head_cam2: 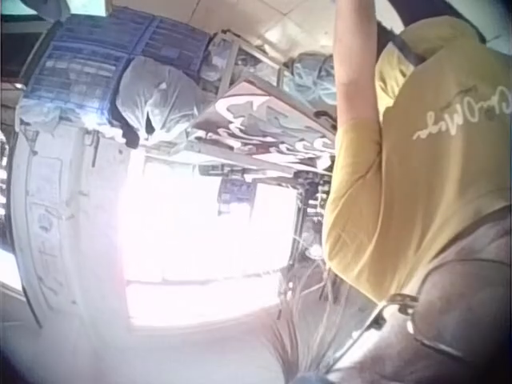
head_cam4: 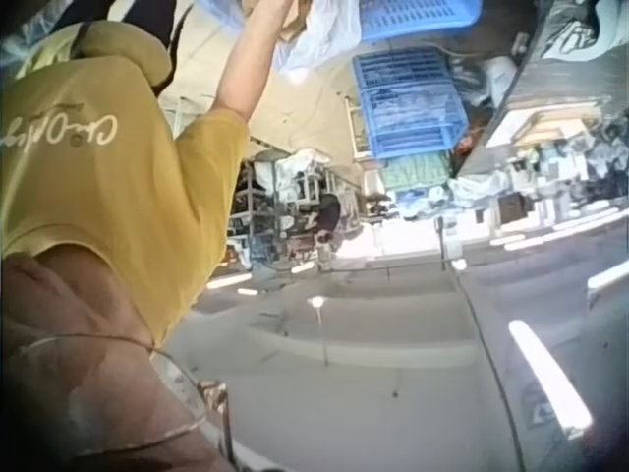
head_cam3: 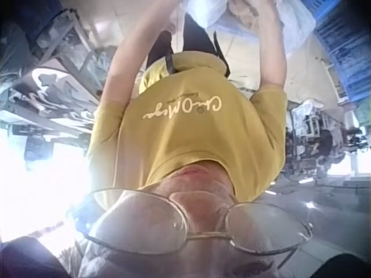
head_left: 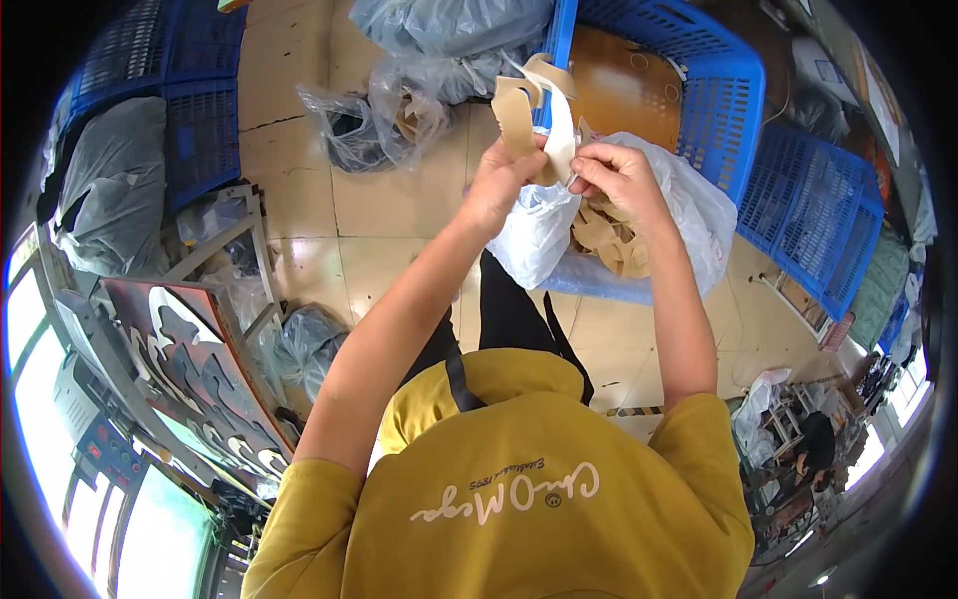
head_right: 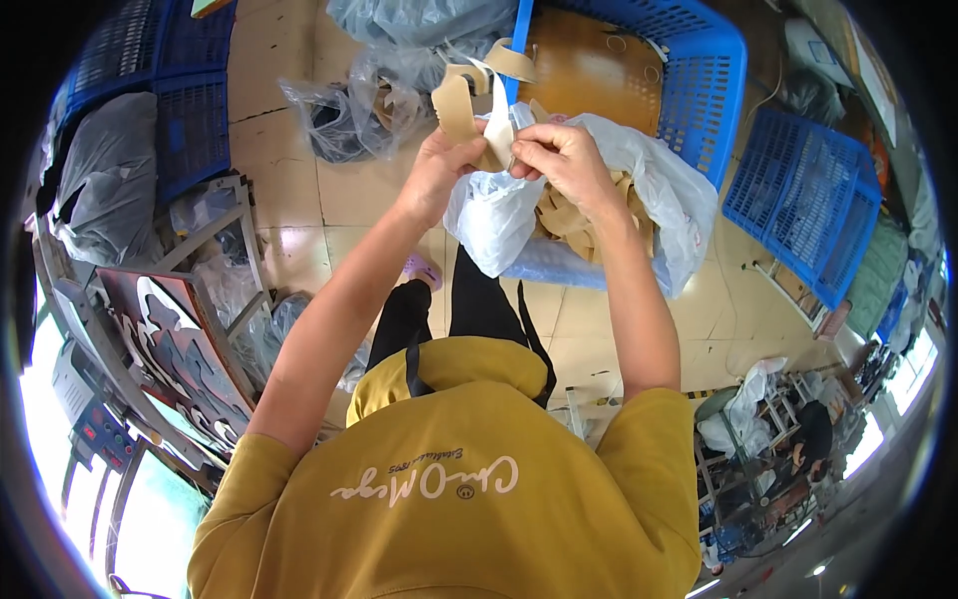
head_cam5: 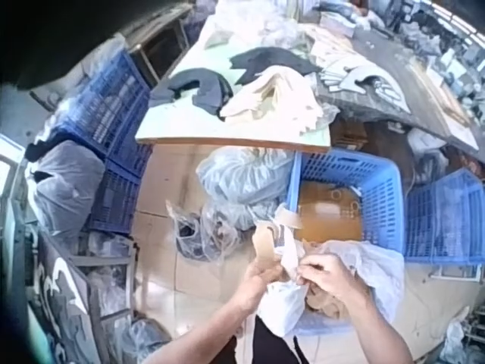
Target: The person is sorting and aligning shoe components on a workstation.
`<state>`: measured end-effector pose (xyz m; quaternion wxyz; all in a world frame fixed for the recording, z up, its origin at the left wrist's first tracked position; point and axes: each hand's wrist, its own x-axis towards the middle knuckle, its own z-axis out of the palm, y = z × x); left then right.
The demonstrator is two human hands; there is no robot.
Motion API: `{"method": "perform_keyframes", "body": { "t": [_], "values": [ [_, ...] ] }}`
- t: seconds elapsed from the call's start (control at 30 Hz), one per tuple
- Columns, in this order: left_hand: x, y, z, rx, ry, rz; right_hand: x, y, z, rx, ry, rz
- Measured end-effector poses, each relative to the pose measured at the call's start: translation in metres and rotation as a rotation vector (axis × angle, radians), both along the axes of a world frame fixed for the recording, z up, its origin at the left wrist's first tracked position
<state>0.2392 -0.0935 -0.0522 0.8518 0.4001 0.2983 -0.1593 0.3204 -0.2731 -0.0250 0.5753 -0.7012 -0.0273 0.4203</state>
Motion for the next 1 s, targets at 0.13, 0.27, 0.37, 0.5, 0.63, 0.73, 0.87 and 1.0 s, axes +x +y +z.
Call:
{"method": "perform_keyframes", "body": {
  "t": [0.13,0.27,0.37,0.5,0.63,0.73,0.87,1.0],
  "values": [
    [0.007,-0.017,0.007,0.381,-0.066,0.006,-0.004,0.001,0.007,0.032,-0.112,-0.092],
    [0.035,-0.025,0.006,0.064,-0.018,0.143,0.009,-0.036,0.023,-0.116,-0.203,-0.357],
    [0.071,-0.032,-0.017,-0.061,-0.054,0.186,0.009,-0.074,0.020,-0.216,-0.360,-0.532],
    [0.095,-0.034,-0.069,0.155,0.182,0.213,-0.010,-0.105,0.010,-0.281,-0.382,-0.577],
    [0.086,-0.037,-0.095,0.215,0.156,0.284,-0.036,-0.107,-0.006,-0.255,-0.304,-0.606],
    [0.071,-0.017,-0.100,0.283,0.298,0.125,-0.048,-0.089,-0.014,-0.178,-0.285,-0.562],
    [0.027,-0.017,-0.064,0.753,0.238,0.104,-0.057,-0.058,-0.001,-0.119,-0.267,-0.539],
    [-0.016,-0.028,0.033,0.162,-0.118,-0.359,-0.074,-0.031,0.014,-0.076,-0.218,-0.431]
  ]
}}
